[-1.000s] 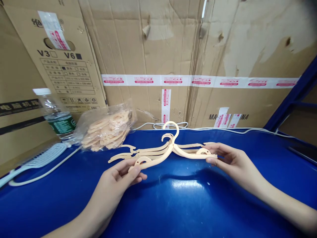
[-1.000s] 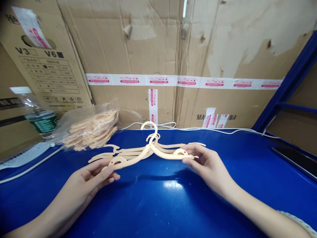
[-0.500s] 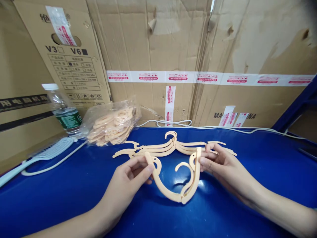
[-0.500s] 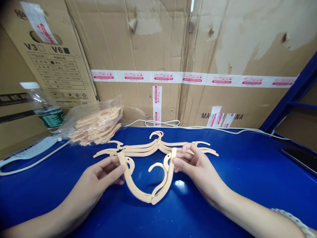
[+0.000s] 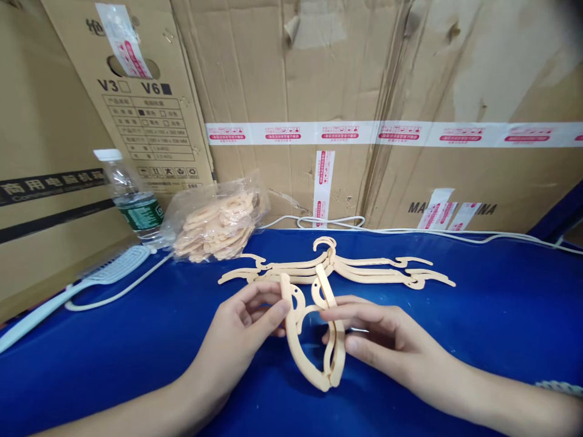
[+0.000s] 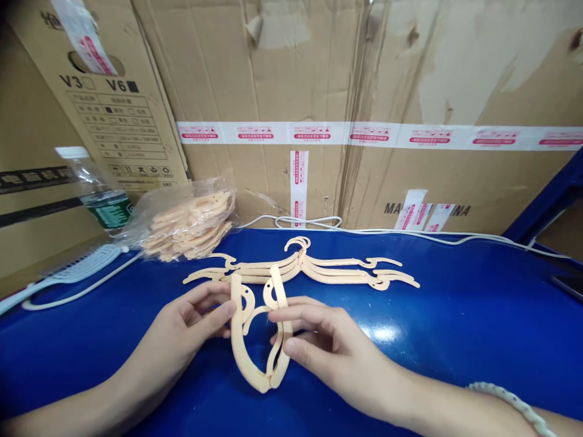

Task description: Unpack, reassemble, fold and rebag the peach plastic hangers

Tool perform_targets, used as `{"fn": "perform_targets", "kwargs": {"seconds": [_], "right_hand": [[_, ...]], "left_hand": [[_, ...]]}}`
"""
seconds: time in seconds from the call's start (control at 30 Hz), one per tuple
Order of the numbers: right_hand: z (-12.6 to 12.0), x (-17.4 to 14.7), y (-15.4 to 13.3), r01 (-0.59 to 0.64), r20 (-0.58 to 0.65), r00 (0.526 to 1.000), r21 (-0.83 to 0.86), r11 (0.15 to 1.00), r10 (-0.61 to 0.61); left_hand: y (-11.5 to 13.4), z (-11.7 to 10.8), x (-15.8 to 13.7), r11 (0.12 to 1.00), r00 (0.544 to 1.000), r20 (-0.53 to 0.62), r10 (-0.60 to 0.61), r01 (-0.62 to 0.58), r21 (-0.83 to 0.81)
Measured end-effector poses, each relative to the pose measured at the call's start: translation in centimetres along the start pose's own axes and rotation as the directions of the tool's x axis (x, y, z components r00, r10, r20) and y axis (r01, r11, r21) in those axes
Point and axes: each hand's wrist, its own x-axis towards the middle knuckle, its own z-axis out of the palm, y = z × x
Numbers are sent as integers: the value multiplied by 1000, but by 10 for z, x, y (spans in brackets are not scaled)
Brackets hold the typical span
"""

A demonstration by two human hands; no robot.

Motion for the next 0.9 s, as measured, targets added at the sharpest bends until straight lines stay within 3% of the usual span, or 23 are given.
{"fn": "perform_targets", "kwargs": {"seconds": [0.13, 0.4, 0.7, 0.9], "right_hand": [[0, -7, -3, 26, 40, 999, -35, 999, -24], [1, -10, -5, 57, 77, 996, -88, 994, -50], [1, -13, -2, 82, 86, 993, -34, 996, -79], [-2, -16, -3, 69, 82, 995, -181, 981, -55]], "left_hand": [[-1, -2, 0, 999, 999, -10, 40, -41, -35], [-2, -6, -6, 985, 987, 77, 143, -150, 90], [-3, -3, -5, 985, 973, 185, 138, -154, 79], [-3, -3, -5, 990, 979, 164, 120, -130, 49]]}}
